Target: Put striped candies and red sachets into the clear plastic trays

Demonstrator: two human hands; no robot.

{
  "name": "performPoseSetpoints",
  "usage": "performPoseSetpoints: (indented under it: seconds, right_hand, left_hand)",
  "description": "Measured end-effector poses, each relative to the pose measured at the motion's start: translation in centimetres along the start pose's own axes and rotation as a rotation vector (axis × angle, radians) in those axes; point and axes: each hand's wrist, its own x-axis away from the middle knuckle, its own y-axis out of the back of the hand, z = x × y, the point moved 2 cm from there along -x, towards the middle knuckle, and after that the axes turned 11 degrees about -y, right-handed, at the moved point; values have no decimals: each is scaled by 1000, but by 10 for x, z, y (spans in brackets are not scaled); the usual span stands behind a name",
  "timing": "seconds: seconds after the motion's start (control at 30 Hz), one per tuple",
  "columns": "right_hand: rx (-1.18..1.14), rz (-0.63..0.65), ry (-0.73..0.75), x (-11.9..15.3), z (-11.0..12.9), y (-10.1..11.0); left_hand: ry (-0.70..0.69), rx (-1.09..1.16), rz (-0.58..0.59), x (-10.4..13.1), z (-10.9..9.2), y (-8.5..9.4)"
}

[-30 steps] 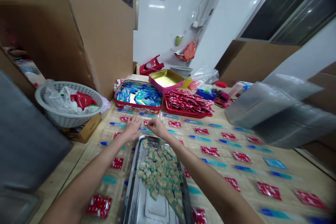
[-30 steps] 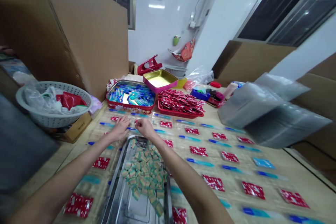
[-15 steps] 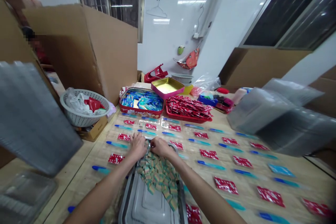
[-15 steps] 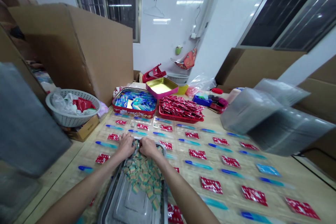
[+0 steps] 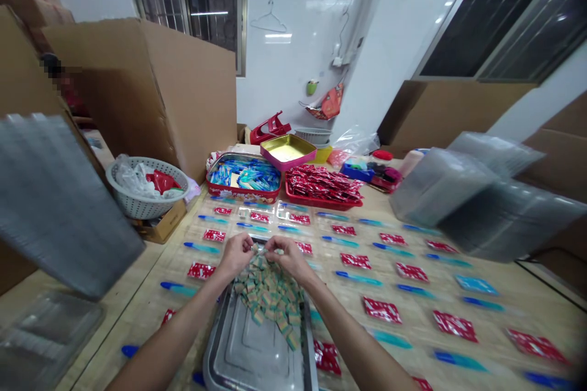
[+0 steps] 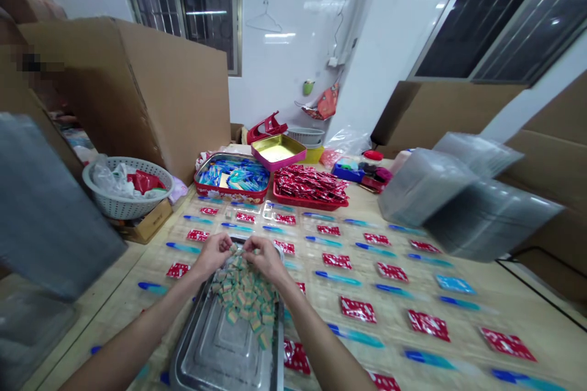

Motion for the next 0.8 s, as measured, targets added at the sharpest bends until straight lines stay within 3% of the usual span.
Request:
performPoseSetpoints:
  seconds: [0.17,0.33,0.57,0.8]
  right_hand:
    - [-138,-31,70,43,19,3]
    - [-209,-44,-45,78,21,-7]
    - [-330,-111,-97,113,16,-22]
    - [-401,-98,-144,133,18,-41]
  left_hand:
    - [-2,245,79,42,-25,1]
    - [-33,415,-17,81,-51,0]
    - [137,583,-91,116,-54,-6]
    - [226,714,-110,143,-72,-5]
